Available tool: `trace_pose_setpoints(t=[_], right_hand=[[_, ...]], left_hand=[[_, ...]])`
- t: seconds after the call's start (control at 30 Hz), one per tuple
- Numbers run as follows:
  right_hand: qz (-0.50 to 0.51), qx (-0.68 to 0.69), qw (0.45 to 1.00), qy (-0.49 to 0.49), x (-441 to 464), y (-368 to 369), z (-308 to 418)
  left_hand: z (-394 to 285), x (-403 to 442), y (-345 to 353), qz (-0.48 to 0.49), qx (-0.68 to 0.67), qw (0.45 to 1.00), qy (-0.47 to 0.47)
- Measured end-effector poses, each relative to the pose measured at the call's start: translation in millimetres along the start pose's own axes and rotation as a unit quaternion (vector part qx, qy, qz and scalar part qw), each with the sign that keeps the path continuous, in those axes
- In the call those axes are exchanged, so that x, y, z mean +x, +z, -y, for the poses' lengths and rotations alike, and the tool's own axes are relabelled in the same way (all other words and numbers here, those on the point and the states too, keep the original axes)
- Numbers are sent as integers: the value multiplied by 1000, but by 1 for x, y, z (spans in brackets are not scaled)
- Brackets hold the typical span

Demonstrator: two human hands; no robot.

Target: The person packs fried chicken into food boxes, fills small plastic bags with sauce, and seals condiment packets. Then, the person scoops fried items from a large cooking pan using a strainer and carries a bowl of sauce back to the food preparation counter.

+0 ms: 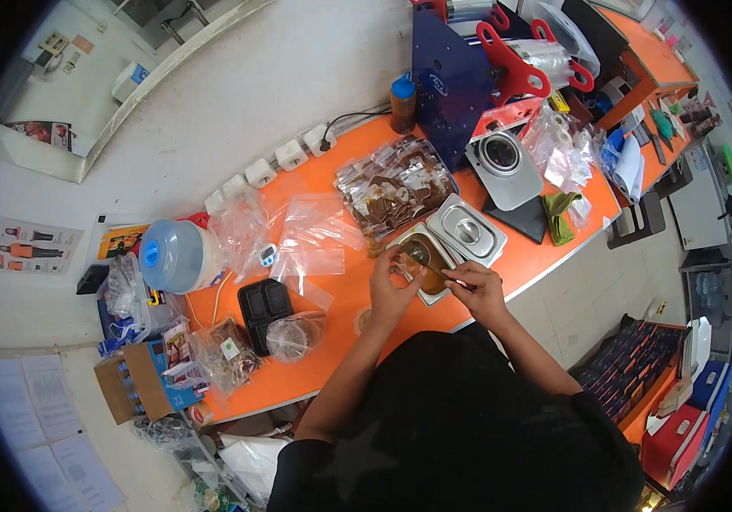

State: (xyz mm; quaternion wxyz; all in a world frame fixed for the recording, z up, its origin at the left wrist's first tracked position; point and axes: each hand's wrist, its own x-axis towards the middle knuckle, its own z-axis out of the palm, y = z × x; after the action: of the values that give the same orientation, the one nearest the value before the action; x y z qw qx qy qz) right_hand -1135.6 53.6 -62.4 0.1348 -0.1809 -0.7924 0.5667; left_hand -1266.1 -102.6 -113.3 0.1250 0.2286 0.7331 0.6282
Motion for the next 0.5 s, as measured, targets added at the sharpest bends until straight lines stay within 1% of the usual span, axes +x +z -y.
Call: trace_pose_setpoints(t=[0.07,0.17,0.23,0.27,0.33,0.37,0.43,0.47,0.5], right_hand=[[-4,1,1000,-12,0,0,-2],[-8,-3,999,-33,0,-1,2],[16,15,999,25,0,-4,4],[17,15,999,23,-1,-4,2],[12,133,983,125,-2,-4,-7],[12,132,984,123,-2,-3,-17],[7,56,988,141,0,-1,-30],[6,55,989,139,2,-2,-37],[48,-28,987,149,9,-3,-32]], left_hand=[[0,0,0,5,-1,1000,-11],[1,-1,2,0,-8,1000,8],[0,-1,3,0,-14,1000,5],[0,-1,2,-2,-14,1000,7],[3,-1,0,14,-8,1000,19],[5,-2,-1,12,-9,1000,21],[6,-6,-4,11,-14,999,29],[7,-9,-5,11,-15,999,31],[4,-12,-6,4,-4,999,42]])
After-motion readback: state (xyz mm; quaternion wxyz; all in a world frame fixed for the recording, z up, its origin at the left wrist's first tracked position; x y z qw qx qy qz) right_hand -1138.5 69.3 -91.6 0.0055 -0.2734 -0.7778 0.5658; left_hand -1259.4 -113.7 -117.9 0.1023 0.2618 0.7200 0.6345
